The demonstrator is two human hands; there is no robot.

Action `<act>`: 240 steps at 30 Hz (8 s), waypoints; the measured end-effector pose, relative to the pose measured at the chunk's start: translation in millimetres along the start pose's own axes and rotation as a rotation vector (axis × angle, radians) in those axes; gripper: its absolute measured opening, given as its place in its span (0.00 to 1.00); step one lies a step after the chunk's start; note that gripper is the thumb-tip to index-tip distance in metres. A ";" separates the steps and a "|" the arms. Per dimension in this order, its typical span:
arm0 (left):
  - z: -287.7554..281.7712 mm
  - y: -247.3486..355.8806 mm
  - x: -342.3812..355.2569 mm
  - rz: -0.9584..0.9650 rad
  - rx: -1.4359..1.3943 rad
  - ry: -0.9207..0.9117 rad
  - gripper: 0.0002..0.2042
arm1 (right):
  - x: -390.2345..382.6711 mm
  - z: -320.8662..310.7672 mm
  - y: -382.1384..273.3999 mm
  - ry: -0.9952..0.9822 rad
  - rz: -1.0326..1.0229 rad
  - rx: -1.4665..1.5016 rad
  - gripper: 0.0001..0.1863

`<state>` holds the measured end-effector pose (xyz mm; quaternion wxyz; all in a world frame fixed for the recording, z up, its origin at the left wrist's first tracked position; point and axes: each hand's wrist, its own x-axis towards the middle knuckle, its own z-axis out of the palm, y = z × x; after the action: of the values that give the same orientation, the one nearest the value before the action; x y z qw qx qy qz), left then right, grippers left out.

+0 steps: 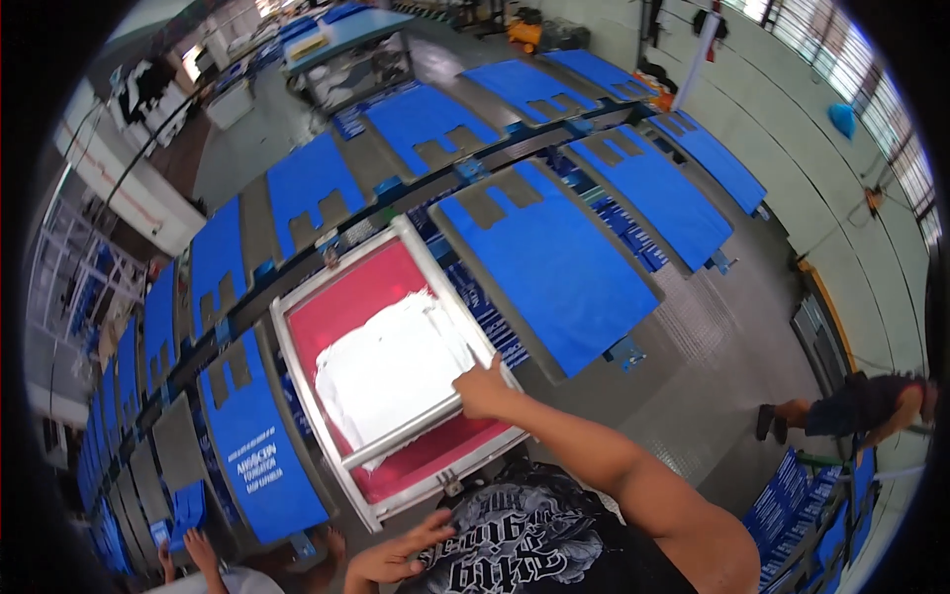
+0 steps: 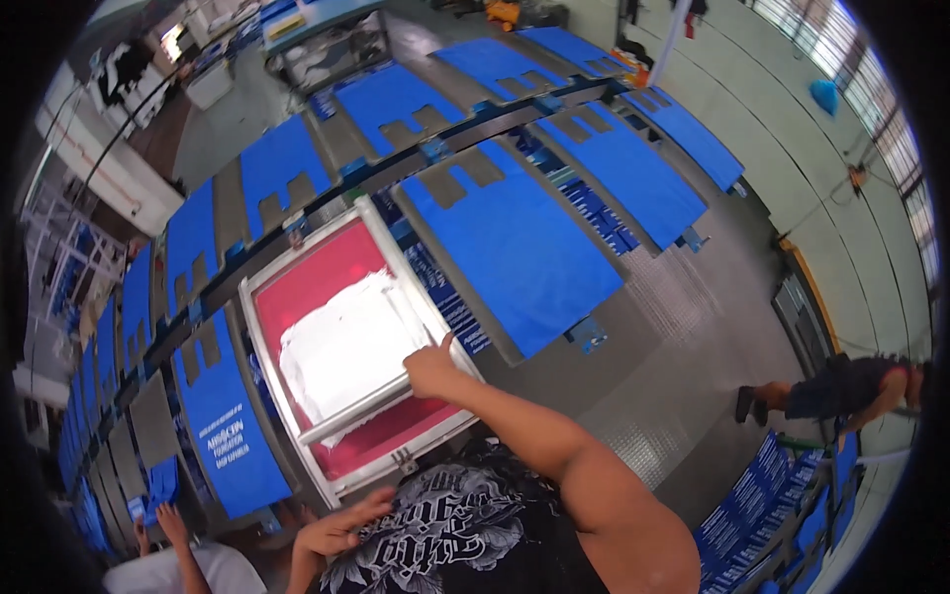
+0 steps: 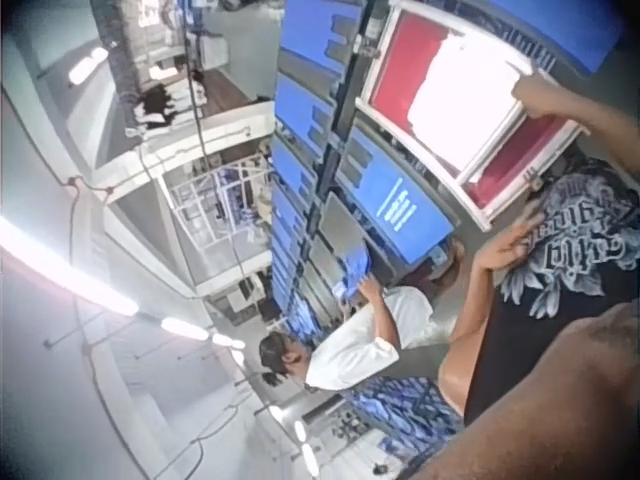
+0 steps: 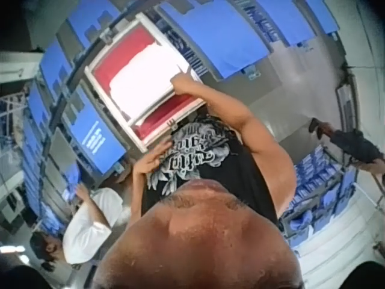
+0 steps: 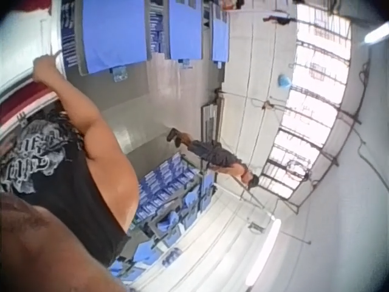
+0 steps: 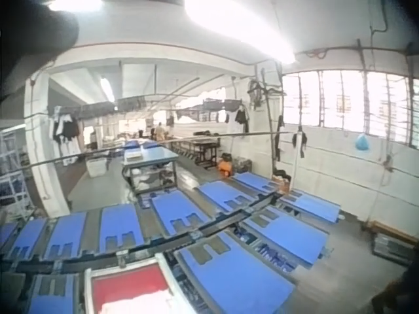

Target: Apply white ink to a blue garment using a screen printing frame and squeegee.

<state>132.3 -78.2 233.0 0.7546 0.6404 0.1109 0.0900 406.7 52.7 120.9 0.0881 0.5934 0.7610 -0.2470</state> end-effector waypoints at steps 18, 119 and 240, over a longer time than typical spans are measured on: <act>-21.8 -45.8 -106.4 -0.175 -0.081 0.382 0.10 | -14.5 -3.6 -32.1 0.091 0.119 -0.001 0.19; -328.7 -104.5 -7.5 -0.676 0.910 0.967 0.13 | 186.7 -65.6 -5.5 0.180 -0.168 -0.072 0.18; 100.6 -360.3 -250.5 -0.909 -0.379 1.129 0.25 | 164.9 -37.4 -91.3 0.370 -0.550 -0.199 0.23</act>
<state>-81.8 -302.0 -93.7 0.6433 0.2469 0.7176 0.1019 280.0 196.6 107.5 -0.0640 0.3894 0.9158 -0.0743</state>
